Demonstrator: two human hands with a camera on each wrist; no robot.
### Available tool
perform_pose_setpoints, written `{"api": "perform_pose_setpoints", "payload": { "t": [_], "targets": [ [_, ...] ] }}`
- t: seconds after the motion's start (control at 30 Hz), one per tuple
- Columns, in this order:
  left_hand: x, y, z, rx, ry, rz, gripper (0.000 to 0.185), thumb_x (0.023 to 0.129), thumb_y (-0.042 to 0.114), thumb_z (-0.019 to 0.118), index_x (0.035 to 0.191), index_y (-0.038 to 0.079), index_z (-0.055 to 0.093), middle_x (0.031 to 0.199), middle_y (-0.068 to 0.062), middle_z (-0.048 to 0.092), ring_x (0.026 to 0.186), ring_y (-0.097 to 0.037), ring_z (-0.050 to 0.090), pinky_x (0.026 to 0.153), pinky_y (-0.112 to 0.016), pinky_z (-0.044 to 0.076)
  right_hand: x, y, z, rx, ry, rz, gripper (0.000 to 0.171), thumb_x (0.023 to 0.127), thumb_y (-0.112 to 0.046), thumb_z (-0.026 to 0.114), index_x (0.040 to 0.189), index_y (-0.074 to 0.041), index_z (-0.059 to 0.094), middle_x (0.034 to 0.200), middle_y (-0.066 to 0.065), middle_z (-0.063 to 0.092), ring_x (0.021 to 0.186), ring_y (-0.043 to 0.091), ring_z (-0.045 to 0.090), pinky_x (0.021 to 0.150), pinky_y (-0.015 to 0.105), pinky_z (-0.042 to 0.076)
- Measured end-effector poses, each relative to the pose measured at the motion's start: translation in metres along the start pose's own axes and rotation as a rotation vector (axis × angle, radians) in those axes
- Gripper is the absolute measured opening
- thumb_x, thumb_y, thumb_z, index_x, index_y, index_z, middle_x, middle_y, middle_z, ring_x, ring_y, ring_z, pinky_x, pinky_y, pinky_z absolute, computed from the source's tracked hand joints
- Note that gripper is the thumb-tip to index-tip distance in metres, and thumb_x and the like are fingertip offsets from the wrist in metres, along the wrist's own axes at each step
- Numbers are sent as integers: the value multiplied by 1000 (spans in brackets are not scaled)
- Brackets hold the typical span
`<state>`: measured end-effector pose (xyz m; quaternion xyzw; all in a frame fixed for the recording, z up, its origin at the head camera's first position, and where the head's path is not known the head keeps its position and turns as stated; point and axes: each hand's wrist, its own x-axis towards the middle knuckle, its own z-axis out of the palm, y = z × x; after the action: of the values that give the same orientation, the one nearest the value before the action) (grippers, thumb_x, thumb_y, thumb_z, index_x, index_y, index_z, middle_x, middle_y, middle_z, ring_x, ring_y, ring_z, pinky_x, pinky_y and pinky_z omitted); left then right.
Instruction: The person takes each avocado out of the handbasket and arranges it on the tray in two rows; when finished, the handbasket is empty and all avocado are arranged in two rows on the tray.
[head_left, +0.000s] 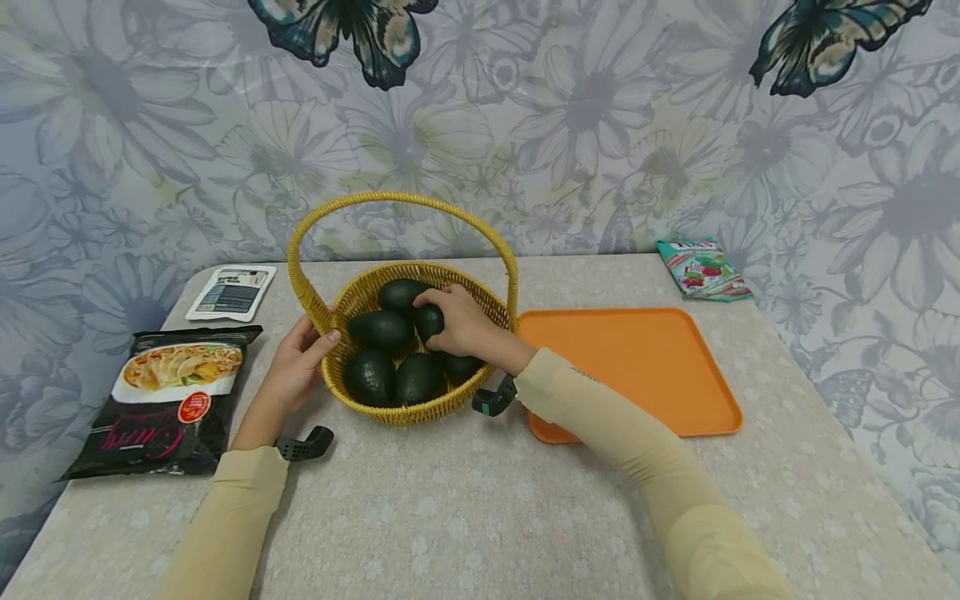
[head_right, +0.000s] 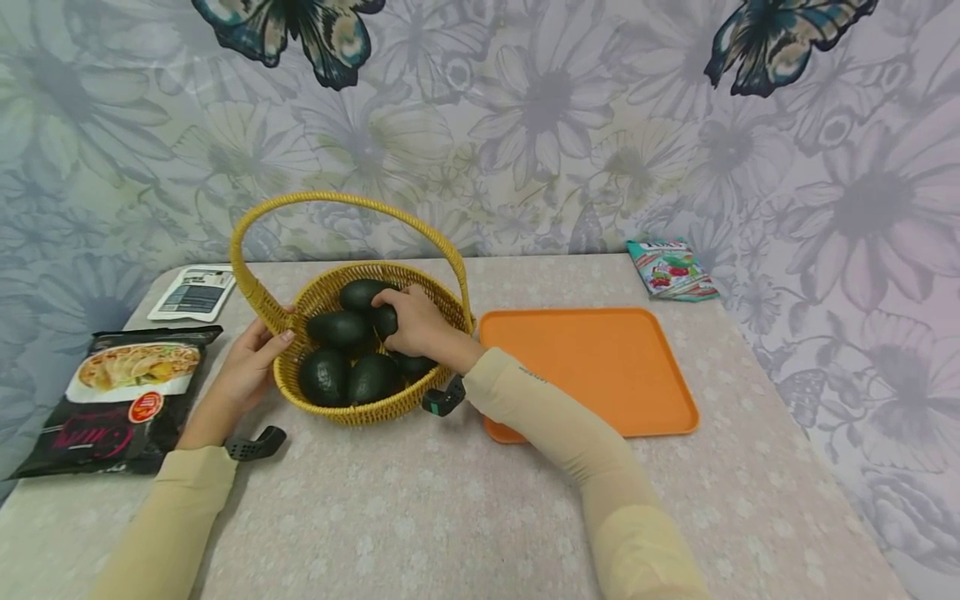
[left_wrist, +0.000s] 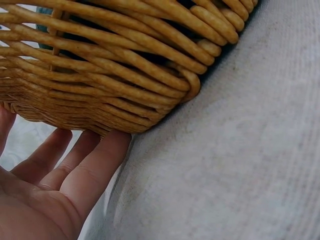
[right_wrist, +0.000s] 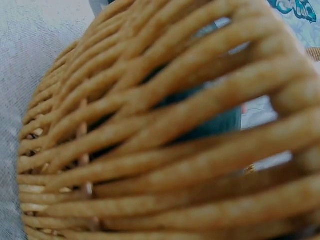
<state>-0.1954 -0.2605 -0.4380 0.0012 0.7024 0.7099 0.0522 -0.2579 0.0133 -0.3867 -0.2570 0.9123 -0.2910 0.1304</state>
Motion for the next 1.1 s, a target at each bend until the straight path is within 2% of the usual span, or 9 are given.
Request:
{"api": "perform_pose_setpoints", "payload": {
  "t": [0.4, 0.67, 0.8, 0.93, 1.1],
  "targets": [
    [0, 0, 1, -5, -4, -4, 57, 105, 27, 57, 158, 25, 35, 138, 5, 43, 116, -2, 52, 84, -17, 56, -1, 1, -1, 57, 37, -2, 58, 89, -12, 78, 143, -19, 55, 148, 18, 40, 130, 35, 49, 97, 46, 52],
    [-1, -2, 2, -18, -4, 4, 52, 106, 24, 57, 155, 26, 39, 133, 8, 45, 114, -2, 54, 84, -17, 56, 1, 4, -5, 136, 65, -21, 58, 87, -14, 80, 140, -21, 57, 151, 14, 43, 135, 33, 47, 104, 50, 49],
    [-1, -1, 2, -22, -6, 10, 53, 105, 24, 57, 155, 26, 39, 133, 8, 46, 114, -2, 54, 84, -17, 56, 1, 5, -8, 223, 72, -32, 59, 86, -14, 82, 139, -22, 58, 153, 9, 46, 140, 31, 44, 110, 52, 45],
    [0, 0, 0, -5, -5, 0, 56, 106, 25, 57, 157, 25, 36, 138, 5, 44, 117, -3, 51, 85, -16, 55, -2, 3, -12, 336, 44, -30, 59, 85, -12, 82, 138, -21, 59, 156, 3, 46, 145, 29, 41, 115, 50, 41],
    [-1, 1, -1, 12, -3, -19, 59, 106, 28, 57, 160, 27, 33, 148, -2, 39, 119, -3, 49, 86, -16, 55, -5, 2, -14, 481, 32, -30, 58, 86, -9, 80, 139, -19, 59, 154, 1, 47, 144, 27, 40, 112, 48, 44]
  ]
}}
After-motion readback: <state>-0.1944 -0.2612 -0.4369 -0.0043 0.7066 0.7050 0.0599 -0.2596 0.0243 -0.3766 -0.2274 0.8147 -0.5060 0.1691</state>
